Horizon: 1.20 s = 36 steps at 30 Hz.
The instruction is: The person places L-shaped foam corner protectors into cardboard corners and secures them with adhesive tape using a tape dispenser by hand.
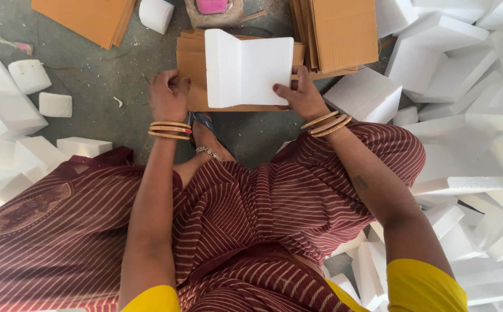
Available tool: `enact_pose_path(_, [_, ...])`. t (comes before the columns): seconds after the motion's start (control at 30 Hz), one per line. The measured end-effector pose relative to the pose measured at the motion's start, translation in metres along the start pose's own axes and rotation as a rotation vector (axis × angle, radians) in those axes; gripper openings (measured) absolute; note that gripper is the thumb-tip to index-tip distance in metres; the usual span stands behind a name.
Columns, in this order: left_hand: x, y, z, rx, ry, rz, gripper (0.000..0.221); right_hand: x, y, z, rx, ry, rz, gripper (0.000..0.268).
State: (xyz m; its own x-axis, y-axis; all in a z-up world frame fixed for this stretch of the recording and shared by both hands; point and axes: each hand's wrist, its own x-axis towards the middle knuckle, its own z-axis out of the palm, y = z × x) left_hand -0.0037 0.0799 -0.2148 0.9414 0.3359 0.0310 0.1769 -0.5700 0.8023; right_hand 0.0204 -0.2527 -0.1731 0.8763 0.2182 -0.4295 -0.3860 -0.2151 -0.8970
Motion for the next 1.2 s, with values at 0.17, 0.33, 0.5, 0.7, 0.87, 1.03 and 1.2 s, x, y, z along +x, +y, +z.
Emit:
enact_pose_path(0.17, [0.02, -0.017, -0.001, -0.771, -0.125, -0.268, 0.029, -0.001, 0.004, 0.002, -0.007, -0.022, 0.099, 0.059])
enact_pose_path(0.33, [-0.008, 0.055, 0.014, -0.305, -0.238, -0.116, 0.045, 0.0, 0.012, 0.011, -0.099, -0.011, 0.104, 0.062])
enact_pose_path(0.5, [-0.034, 0.097, 0.015, -0.11, -0.179, 0.297, 0.057, -0.002, 0.009, 0.007, -0.169, -0.011, 0.1, 0.072])
enact_pose_path(0.7, [-0.037, 0.118, -0.002, -0.508, -0.185, 0.109, 0.048, 0.004, -0.009, -0.014, -0.003, 0.066, -0.343, 0.108])
enact_pose_path(0.87, [-0.039, 0.114, 0.003, -0.524, -0.11, 0.376, 0.047, -0.003, -0.028, -0.032, 0.247, -0.058, -0.452, 0.119])
enact_pose_path(1.03, [-0.035, 0.069, 0.016, -0.31, -0.024, 0.367, 0.049, -0.004, -0.036, -0.02, -0.212, 0.038, -0.376, 0.133])
enact_pose_path(1.2, [-0.041, 0.037, 0.029, -0.239, 0.008, 0.211, 0.055, 0.002, -0.039, -0.019, -0.596, 0.145, -0.683, 0.153])
